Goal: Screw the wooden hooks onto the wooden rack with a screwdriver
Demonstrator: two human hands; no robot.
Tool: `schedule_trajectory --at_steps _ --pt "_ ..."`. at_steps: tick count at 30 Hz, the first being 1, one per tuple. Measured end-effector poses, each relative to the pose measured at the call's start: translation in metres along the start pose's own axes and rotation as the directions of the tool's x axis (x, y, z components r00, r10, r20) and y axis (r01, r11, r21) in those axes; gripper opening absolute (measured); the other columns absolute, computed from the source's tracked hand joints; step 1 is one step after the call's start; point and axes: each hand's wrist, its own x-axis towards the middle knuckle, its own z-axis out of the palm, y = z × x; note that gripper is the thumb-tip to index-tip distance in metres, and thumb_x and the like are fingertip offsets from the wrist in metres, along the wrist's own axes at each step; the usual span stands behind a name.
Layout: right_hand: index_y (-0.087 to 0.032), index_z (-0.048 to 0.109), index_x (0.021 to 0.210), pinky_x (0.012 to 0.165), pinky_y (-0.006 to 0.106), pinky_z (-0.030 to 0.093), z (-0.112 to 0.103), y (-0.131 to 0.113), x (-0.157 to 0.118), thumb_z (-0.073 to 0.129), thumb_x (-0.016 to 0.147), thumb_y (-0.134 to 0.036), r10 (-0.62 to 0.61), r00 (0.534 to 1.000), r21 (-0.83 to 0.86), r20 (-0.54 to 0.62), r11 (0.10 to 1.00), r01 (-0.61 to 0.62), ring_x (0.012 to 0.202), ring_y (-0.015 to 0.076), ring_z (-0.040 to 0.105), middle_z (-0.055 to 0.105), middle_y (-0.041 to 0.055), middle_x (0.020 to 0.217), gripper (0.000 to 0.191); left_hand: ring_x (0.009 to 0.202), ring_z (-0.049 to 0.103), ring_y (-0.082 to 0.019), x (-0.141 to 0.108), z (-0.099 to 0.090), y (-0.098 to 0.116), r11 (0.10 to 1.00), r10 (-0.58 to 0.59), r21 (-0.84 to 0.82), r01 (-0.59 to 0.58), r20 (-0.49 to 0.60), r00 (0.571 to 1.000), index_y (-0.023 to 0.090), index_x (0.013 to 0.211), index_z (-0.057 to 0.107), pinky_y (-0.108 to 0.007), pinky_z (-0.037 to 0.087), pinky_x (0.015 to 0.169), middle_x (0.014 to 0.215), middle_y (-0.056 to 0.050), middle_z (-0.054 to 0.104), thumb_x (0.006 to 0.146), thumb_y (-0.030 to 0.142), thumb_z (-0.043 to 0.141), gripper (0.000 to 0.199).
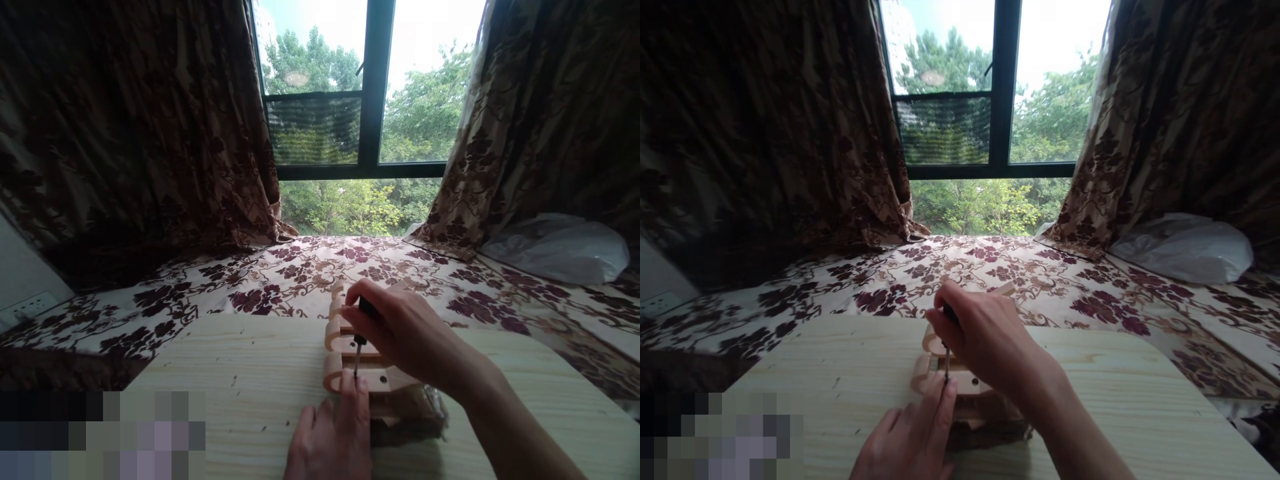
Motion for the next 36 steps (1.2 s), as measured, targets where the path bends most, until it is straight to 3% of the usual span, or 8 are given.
schedule_trajectory --at_steps 5,12,18,20,29,36 --pt "-0.022 0.057 0.091 0.05 0.023 0.028 -0.012 -0.007 -0.005 0.052 0.09 -0.029 -0.113 0.983 0.196 0.144 0.977 0.084 0.052 0.0088 0.04 0.052 -0.0053 0.063 0.009 0.067 0.064 -0.015 0.0 -0.008 -0.005 0.998 0.064 0.014 -0.065 0.042 0.997 0.013 0.125 0.053 -0.028 0.051 0.055 0.125 -0.013 0.062 0.079 0.021 0.058 0.047" --pt "-0.021 0.043 0.072 0.048 0.025 0.024 -0.001 0.005 0.0 0.049 0.091 -0.037 0.029 0.999 0.101 0.046 0.994 -0.034 0.051 0.0092 0.034 0.045 -0.0055 0.057 0.026 0.068 0.065 -0.014 0.001 -0.011 -0.006 0.996 0.079 0.035 -0.081 0.052 0.996 0.012 0.125 0.052 -0.027 0.052 0.056 0.121 -0.012 0.065 0.082 0.02 0.055 0.044" --pt "-0.022 0.052 0.09 0.053 0.025 0.029 -0.008 -0.001 -0.004 0.049 0.092 -0.031 -0.074 0.991 0.157 0.115 0.986 0.055 0.057 0.0098 0.043 0.054 -0.0043 0.068 0.011 0.07 0.066 -0.015 0.002 -0.012 -0.006 0.997 0.079 0.019 -0.081 0.065 0.995 0.012 0.127 0.051 -0.027 0.052 0.056 0.124 -0.011 0.063 0.083 0.021 0.053 0.045" --pt "-0.022 0.05 0.086 0.052 0.025 0.027 -0.008 -0.003 -0.004 0.049 0.091 -0.03 -0.093 0.987 0.177 0.128 0.982 0.069 0.054 0.0094 0.04 0.05 -0.005 0.064 0.01 0.068 0.065 -0.015 0.002 -0.013 -0.007 0.996 0.083 0.015 -0.084 0.07 0.994 0.012 0.127 0.051 -0.027 0.053 0.056 0.125 -0.012 0.063 0.083 0.024 0.053 0.045" --pt "-0.022 0.034 0.073 0.049 0.026 0.022 0.004 0.003 0.003 0.044 0.091 -0.037 0.041 0.999 0.071 0.031 0.997 -0.043 0.05 0.01 0.031 0.04 -0.0053 0.056 0.026 0.069 0.067 -0.015 0.003 -0.015 -0.005 0.997 0.073 0.008 -0.074 0.081 0.994 0.013 0.126 0.053 -0.027 0.054 0.056 0.122 -0.013 0.064 0.083 0.017 0.05 0.044" --pt "-0.022 0.039 0.074 0.05 0.026 0.024 0.0 -0.002 0.001 0.043 0.092 -0.037 0.042 0.997 0.063 0.057 0.997 -0.046 0.051 0.0106 0.037 0.045 -0.004 0.059 0.023 0.068 0.066 -0.015 0.002 -0.013 -0.005 0.997 0.076 0.018 -0.077 0.051 0.996 0.013 0.125 0.054 -0.027 0.054 0.056 0.122 -0.012 0.064 0.082 0.018 0.049 0.044"
